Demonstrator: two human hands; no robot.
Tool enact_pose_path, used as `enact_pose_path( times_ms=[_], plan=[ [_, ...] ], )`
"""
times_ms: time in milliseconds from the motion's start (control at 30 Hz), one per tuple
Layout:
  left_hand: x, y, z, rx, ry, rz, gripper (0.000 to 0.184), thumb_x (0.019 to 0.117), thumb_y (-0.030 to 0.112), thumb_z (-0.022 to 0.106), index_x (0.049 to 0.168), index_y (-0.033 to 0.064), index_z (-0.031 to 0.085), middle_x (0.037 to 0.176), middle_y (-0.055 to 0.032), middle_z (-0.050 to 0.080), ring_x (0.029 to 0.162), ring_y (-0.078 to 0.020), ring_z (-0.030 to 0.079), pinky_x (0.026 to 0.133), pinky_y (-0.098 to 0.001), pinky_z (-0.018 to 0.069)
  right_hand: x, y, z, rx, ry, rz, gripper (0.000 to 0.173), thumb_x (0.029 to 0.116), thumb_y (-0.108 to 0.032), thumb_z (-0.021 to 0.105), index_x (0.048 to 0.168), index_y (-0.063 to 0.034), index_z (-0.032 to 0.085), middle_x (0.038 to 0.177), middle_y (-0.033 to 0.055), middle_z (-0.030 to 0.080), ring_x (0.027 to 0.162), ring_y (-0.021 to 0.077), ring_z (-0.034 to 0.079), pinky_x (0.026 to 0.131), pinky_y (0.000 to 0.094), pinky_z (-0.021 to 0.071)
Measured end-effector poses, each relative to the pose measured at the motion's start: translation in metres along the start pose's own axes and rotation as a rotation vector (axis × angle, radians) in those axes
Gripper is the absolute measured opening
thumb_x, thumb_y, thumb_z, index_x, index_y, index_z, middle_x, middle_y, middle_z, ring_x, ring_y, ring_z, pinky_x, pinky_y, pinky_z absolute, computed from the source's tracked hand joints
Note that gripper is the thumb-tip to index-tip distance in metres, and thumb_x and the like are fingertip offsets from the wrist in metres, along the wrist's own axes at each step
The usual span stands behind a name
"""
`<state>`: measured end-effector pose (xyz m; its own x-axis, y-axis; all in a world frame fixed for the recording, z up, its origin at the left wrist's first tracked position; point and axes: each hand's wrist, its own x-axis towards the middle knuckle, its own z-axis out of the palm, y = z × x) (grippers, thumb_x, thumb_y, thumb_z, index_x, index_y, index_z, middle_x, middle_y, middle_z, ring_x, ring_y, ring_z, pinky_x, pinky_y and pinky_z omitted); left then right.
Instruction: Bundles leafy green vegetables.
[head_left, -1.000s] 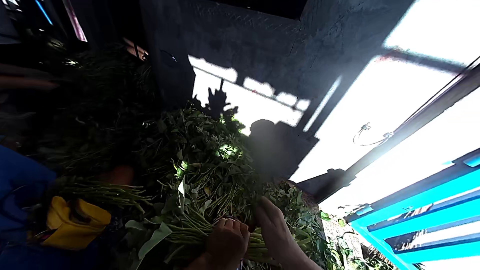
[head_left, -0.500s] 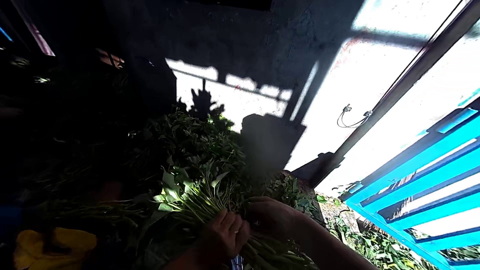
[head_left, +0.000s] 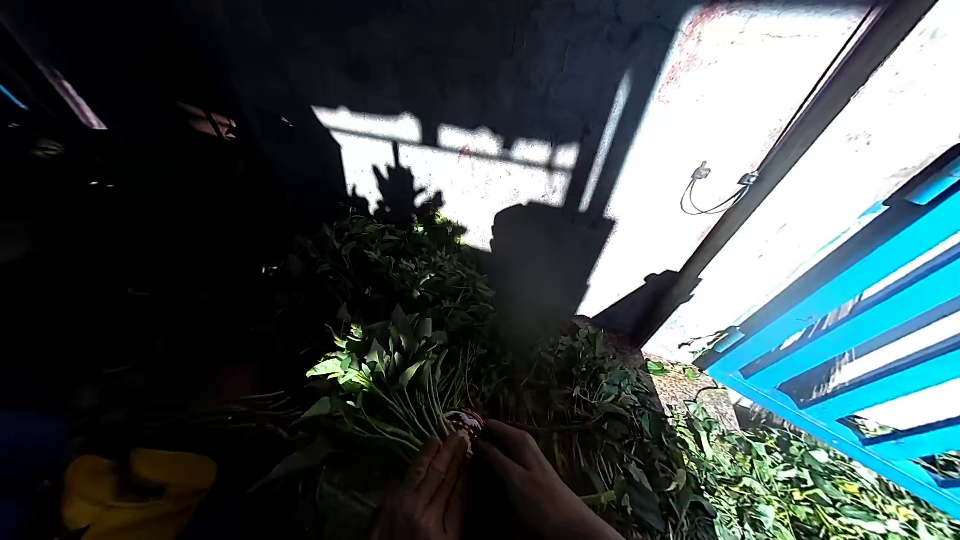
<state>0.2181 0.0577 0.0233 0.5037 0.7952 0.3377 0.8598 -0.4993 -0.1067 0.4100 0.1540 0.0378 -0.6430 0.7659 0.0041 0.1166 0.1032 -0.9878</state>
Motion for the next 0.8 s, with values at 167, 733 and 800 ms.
enact_pose_path(
  times_ms=[167, 733, 800],
  plan=[
    [0.0, 0.009, -0.009, 0.017, 0.016, -0.048, 0.032, 0.1053, 0.004, 0.045, 0.126, -0.0039, 0.068, 0.134, -0.0175, 0.067, 0.133, -0.0313, 0.059, 0.117, -0.0508, 0.0401, -0.012, 0.014, 0.01, -0.121, 0.025, -0.077, 0.03, 0.1071, -0.028, 0.047, 0.104, -0.0054, 0.066, 0.087, 0.0054, 0.066, 0.084, 0.0147, 0.065, 0.079, 0.0364, 0.0545],
    [0.016, 0.003, -0.034, -0.778, -0.141, -0.635, 0.021, 0.1005, 0.023, 0.062, 0.098, 0.0079, 0.076, 0.078, -0.0032, 0.072, 0.067, -0.0151, 0.068, 0.065, -0.0375, 0.0579, -0.029, 0.019, 0.024, -0.191, 0.23, -0.217, 0.023, 0.1032, -0.018, 0.053, 0.102, -0.0018, 0.069, 0.103, 0.0107, 0.066, 0.095, 0.016, 0.065, 0.08, 0.0309, 0.0566],
    [0.017, 0.001, -0.032, -1.158, -0.151, -0.755, 0.015, 0.1, 0.016, 0.065, 0.099, 0.0047, 0.074, 0.077, -0.0029, 0.072, 0.061, -0.0116, 0.067, 0.061, -0.0308, 0.0596, -0.03, 0.018, 0.025, -0.184, 0.213, -0.248, 0.023, 0.1037, -0.018, 0.054, 0.103, -0.0019, 0.07, 0.103, 0.0102, 0.067, 0.097, 0.0166, 0.065, 0.083, 0.0318, 0.0564]
  ],
)
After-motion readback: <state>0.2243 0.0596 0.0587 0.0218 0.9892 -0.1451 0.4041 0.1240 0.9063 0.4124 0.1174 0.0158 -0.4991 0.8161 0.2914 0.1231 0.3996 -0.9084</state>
